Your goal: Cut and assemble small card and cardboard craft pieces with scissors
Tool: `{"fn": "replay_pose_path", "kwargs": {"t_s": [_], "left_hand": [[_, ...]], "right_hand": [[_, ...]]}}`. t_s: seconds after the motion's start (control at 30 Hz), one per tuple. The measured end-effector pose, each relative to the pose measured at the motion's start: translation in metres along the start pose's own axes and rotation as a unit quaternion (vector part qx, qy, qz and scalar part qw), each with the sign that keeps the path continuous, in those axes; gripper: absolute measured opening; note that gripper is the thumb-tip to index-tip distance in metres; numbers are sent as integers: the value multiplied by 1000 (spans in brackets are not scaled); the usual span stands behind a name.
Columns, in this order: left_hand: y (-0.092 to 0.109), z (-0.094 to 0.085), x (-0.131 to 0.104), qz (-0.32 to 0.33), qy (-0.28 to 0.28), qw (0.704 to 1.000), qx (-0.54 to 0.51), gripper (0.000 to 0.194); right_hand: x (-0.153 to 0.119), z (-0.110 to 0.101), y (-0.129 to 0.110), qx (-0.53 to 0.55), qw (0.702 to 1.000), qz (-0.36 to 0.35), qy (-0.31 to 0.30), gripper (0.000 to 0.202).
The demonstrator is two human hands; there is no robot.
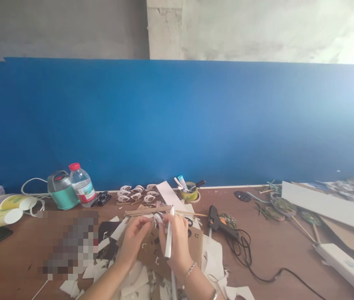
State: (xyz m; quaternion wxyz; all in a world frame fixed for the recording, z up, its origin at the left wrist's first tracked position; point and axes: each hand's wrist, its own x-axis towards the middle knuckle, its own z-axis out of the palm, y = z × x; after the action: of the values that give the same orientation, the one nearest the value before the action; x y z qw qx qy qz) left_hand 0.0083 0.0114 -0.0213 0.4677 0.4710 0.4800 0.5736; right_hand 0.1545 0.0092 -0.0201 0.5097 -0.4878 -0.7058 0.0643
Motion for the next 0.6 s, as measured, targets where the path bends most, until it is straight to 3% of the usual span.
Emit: {"fn": "replay_pose_path", "kwargs": {"t_s": [0.1, 0.2, 0.3, 0.37, 0.47, 0.53, 0.6], "left_hand": [[5, 1, -2, 11, -70, 997, -4, 27], [7, 2, -2, -4, -55, 998, -17, 28], [12, -1, 3, -57, -8, 998, -32, 26], [16, -5, 8, -83, -9, 996, -32, 25], [21, -14, 17, -63, 1, 998, -7, 22], [21, -20, 23, -59, 16, 998, 19, 21], [20, -25, 26, -66, -1, 996, 61, 19]], "right_hand": [[-4, 3, 5, 5, 993, -99, -60, 26], [-4, 3, 3, 36, 987, -124, -99, 34], [4, -7, -10, 78, 992, -55, -77, 22], [13, -18, -18, 123, 991, 31, -45, 12], [31, -38, -16, 172, 974, 149, 14, 19], [40, -50, -3, 159, 974, 163, -5, 24], [47, -58, 14, 116, 979, 151, -75, 22]]}}
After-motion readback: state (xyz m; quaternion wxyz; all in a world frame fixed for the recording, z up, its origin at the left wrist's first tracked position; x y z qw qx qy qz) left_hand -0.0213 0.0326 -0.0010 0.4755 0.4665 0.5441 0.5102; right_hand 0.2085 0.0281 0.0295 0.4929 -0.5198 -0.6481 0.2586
